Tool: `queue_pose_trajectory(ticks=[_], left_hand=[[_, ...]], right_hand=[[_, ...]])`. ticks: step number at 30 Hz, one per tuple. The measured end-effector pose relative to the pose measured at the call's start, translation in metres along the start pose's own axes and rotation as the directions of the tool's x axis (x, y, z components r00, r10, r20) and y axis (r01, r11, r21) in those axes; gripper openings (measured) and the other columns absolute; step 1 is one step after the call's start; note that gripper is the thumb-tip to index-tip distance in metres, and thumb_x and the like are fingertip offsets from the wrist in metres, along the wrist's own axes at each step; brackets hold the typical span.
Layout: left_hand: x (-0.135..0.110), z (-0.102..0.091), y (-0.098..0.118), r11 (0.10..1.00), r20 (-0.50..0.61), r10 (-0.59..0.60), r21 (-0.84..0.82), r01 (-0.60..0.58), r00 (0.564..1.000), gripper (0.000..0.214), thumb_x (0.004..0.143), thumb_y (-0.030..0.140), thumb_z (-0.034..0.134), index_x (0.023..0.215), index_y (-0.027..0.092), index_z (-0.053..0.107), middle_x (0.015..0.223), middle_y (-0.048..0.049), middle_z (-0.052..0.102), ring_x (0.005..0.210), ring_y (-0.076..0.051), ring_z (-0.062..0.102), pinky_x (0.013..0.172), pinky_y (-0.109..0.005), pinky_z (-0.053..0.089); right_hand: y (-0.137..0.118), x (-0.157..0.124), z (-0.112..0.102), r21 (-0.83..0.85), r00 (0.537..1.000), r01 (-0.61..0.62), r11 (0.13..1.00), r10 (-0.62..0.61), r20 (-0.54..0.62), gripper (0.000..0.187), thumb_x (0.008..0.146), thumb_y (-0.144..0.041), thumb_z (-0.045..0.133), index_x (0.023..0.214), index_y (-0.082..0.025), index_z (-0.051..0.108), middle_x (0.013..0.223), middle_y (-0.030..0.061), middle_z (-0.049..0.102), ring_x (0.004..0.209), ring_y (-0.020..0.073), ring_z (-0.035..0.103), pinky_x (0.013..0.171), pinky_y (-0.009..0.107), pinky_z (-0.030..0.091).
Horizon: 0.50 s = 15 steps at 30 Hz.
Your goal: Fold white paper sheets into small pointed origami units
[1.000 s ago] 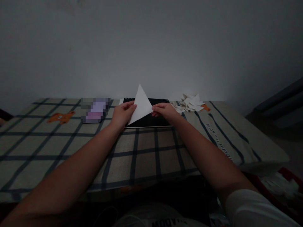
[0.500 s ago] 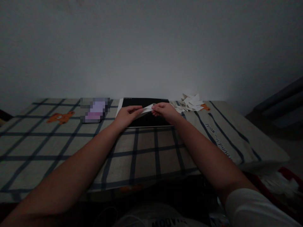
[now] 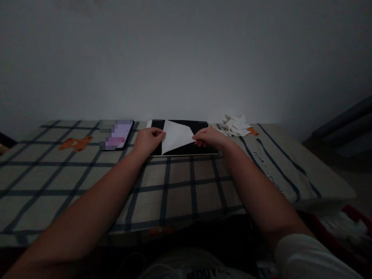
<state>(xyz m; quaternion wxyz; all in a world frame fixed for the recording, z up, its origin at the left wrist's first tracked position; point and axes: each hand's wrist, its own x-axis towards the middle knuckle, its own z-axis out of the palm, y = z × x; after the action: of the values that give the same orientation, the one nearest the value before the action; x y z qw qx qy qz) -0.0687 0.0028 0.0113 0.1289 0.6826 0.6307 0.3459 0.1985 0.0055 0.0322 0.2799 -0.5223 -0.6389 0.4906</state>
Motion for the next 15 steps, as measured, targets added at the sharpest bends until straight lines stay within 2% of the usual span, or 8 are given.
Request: queue_pose_trajectory(ticks=[2,6,8,9,12,13,15], left_hand=[[0.002,0.002,-0.006,0.998,-0.001,0.046,0.038,-0.046,0.999,0.028,0.081,0.036,0.07,0.103,0.019,0.076,0.102,-0.0094,0.073,0.094,-0.025,0.068,0.087,-0.037,0.054],[0.002,0.007,-0.01,0.966,-0.077,0.217,0.163,-0.202,0.973,0.07,0.073,0.028,0.079,0.138,0.018,0.058,0.138,-0.0154,0.054,0.128,-0.033,0.052,0.109,-0.048,0.044],[0.002,0.008,-0.008,0.925,-0.015,0.336,0.196,-0.326,0.942,0.064,0.077,0.026,0.074,0.139,0.019,0.058,0.143,-0.0144,0.052,0.134,-0.034,0.047,0.114,-0.052,0.039],[0.001,0.008,-0.007,0.892,0.047,0.409,0.192,-0.41,0.911,0.054,0.081,0.025,0.07,0.135,0.021,0.061,0.145,-0.0129,0.052,0.135,-0.033,0.046,0.115,-0.054,0.037],[0.0,0.01,-0.005,0.779,0.245,0.585,0.093,-0.62,0.773,0.032,0.093,0.026,0.055,0.121,0.023,0.071,0.147,-0.0095,0.055,0.137,-0.029,0.048,0.116,-0.053,0.036],[0.0,0.011,-0.005,0.758,0.293,0.611,0.053,-0.65,0.736,0.032,0.096,0.028,0.051,0.12,0.022,0.071,0.148,-0.0096,0.055,0.136,-0.027,0.049,0.115,-0.052,0.037],[-0.001,0.013,-0.005,0.744,0.361,0.621,0.006,-0.668,0.696,0.037,0.099,0.033,0.046,0.125,0.02,0.069,0.147,-0.0109,0.056,0.136,-0.026,0.051,0.115,-0.049,0.038]], right_hand=[[0.001,-0.001,-0.003,-0.174,1.0,-0.018,0.985,0.016,-0.016,0.024,0.084,-0.019,0.066,0.06,-0.017,0.064,0.06,0.0016,0.064,0.053,0.0097,0.054,0.05,0.024,0.036],[-0.001,-0.003,-0.002,-0.49,0.997,-0.054,0.87,0.018,-0.076,0.028,0.081,-0.024,0.07,0.055,-0.018,0.061,0.054,-0.001,0.057,0.053,0.0109,0.049,0.054,0.027,0.035],[-0.002,-0.003,0.0,-0.582,0.996,-0.048,0.811,-0.002,-0.085,0.027,0.08,-0.026,0.071,0.057,-0.018,0.061,0.056,-0.0008,0.057,0.055,0.0117,0.05,0.057,0.028,0.035],[-0.001,-0.002,0.001,-0.609,0.997,-0.039,0.792,-0.014,-0.082,0.025,0.08,-0.026,0.072,0.059,-0.018,0.062,0.058,-0.0003,0.058,0.057,0.0123,0.051,0.059,0.028,0.036],[0.005,0.003,0.002,-0.655,0.992,0.052,0.754,-0.115,-0.053,0.013,0.078,-0.024,0.073,0.071,-0.017,0.064,0.073,0.0026,0.064,0.066,0.0144,0.055,0.064,0.028,0.04],[0.008,0.005,0.003,-0.669,0.982,0.114,0.734,-0.187,-0.038,0.011,0.077,-0.023,0.075,0.076,-0.017,0.065,0.08,0.0042,0.066,0.071,0.0156,0.057,0.067,0.028,0.042],[0.014,0.008,0.003,-0.696,0.931,0.264,0.668,-0.366,0.003,0.02,0.073,-0.022,0.077,0.09,-0.016,0.067,0.099,0.0085,0.067,0.088,0.0196,0.06,0.078,0.031,0.046]])
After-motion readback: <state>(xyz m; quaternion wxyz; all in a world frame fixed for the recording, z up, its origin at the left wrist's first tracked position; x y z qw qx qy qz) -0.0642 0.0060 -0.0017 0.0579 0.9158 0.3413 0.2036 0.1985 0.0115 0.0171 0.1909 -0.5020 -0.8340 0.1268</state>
